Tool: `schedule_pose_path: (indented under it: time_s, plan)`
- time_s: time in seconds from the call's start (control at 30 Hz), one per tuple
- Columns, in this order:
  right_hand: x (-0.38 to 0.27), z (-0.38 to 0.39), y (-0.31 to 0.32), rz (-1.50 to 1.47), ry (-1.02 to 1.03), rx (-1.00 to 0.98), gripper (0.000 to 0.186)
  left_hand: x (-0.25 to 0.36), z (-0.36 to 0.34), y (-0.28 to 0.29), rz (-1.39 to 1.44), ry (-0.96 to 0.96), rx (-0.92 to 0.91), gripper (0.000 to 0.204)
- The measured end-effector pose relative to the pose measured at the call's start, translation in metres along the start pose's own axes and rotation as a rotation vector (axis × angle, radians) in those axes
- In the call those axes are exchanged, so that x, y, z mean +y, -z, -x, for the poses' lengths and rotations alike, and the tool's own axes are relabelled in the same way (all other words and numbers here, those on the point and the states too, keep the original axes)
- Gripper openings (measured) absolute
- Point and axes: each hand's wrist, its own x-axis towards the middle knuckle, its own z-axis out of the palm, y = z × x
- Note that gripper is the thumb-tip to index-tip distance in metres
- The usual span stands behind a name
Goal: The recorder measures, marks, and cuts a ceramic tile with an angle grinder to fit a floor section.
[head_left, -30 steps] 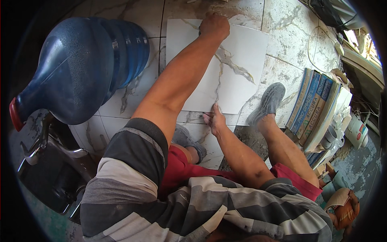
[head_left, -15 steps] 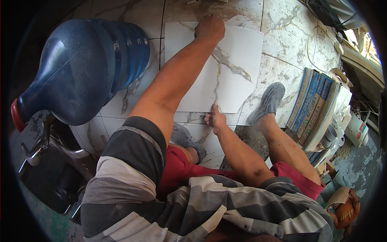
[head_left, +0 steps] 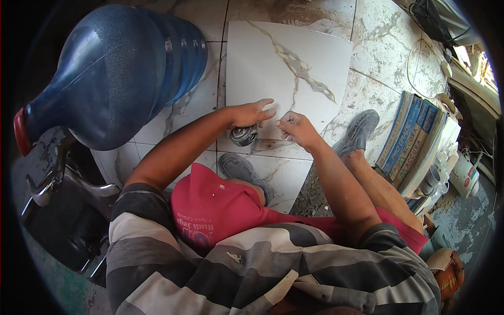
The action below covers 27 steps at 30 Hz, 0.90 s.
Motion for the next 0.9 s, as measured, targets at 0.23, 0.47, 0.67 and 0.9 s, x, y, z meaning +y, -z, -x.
schedule_pose_path:
  time_s: [0.23,0.47,0.67,0.9]
  plan:
    - [0.007,-0.005,-0.043,0.218,0.004,-0.114,0.038,-0.043,0.019,-0.047,0.259,-0.005,0.115,0.090]
    - [0.013,-0.006,-0.065,-0.005,-0.034,-0.277,0.020,-0.068,0.017,-0.066,0.330,-0.014,0.127,0.083]
    - [-0.006,0.000,-0.043,-0.040,0.000,-0.393,0.013,-0.027,0.028,-0.051,0.256,-0.016,0.012,0.081]
    - [-0.057,-0.010,-0.016,0.012,0.216,-0.139,0.018,0.011,0.051,0.007,0.195,-0.026,-0.070,0.052]
